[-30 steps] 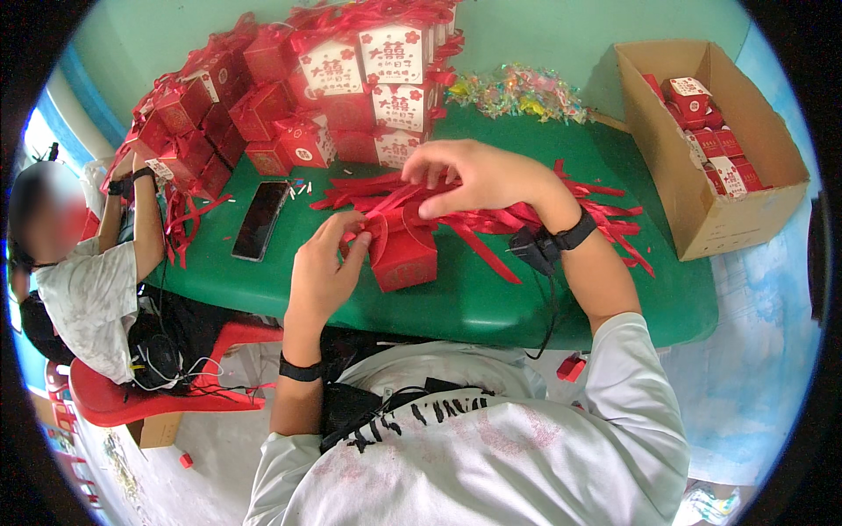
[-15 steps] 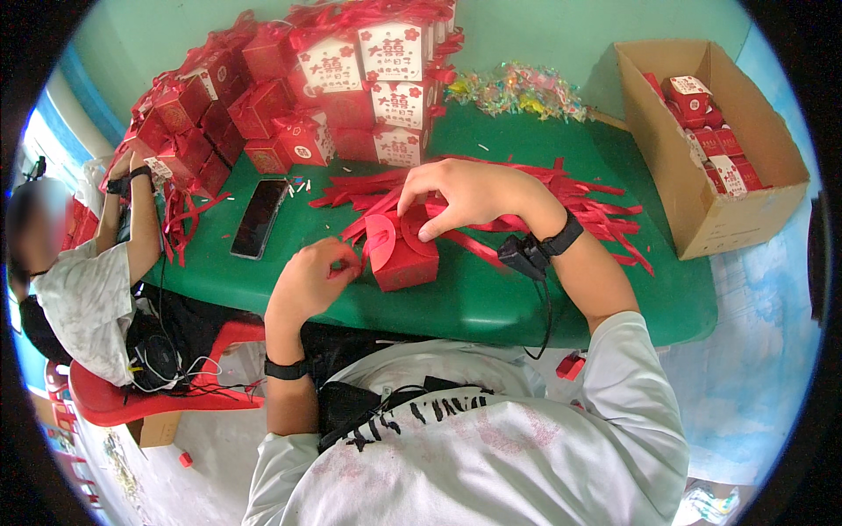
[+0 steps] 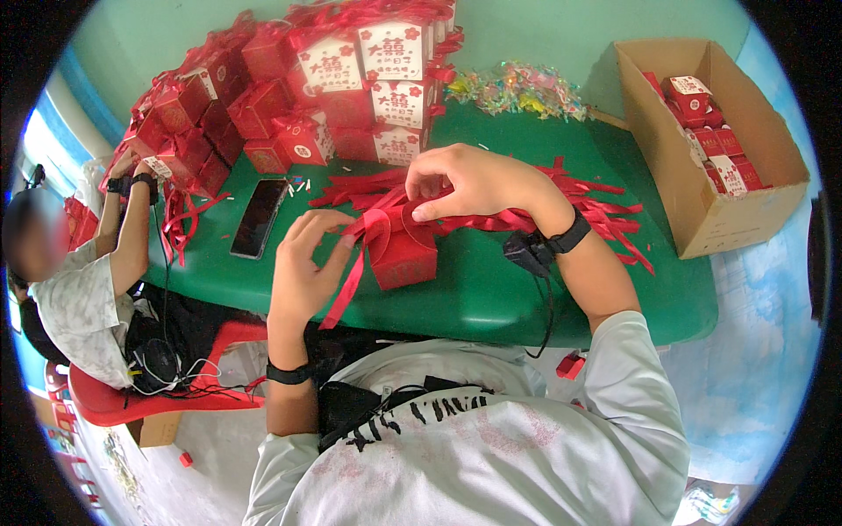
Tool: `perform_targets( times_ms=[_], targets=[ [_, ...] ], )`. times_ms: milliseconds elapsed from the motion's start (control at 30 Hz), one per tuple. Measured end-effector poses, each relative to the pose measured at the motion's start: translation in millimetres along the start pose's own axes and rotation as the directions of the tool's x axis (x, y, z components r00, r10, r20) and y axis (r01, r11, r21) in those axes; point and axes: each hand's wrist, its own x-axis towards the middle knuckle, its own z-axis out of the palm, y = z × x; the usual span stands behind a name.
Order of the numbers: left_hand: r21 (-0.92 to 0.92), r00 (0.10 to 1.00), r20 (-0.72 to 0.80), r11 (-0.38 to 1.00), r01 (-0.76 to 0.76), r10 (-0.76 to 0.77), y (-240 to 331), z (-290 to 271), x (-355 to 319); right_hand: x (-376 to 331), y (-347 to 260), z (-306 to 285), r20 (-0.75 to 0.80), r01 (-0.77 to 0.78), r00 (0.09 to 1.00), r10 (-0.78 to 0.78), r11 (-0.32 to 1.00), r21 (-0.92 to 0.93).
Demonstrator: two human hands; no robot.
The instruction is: The person fills small red gift boxes with wrapped candies, closes the lids, and ties red ribbons around them. Completed boxes are stacked on the table. The person repeats this process for multiple boxes.
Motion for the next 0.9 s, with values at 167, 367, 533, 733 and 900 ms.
perform_targets(
  times_ms=[167,367,533,733,900],
  targets=[
    [-0.03,0.989,0.085,0.992,-0.12,0.122,5,21,0,3,7,16,0.124,-0.02,0.992,0.01,0.997,0.08],
    [0.015,0.991,0.055,0.992,-0.124,0.123,3,27,-2,-1,-1,22,0.026,0.064,0.998,-0.062,0.994,-0.089],
    [-0.012,0.995,0.098,1.0,0.01,-0.008,13,25,2,-11,-12,29,0.001,0.037,0.999,-0.038,0.989,-0.146],
    [-0.008,0.996,0.086,0.999,0.04,-0.039,15,25,3,-13,-21,10,0.287,-0.265,0.934,0.215,0.953,0.15],
    [-0.036,0.991,0.101,0.995,0.088,-0.084,11,26,3,-20,-9,16,0.449,-0.417,0.864,0.226,0.821,0.39]
  ],
)
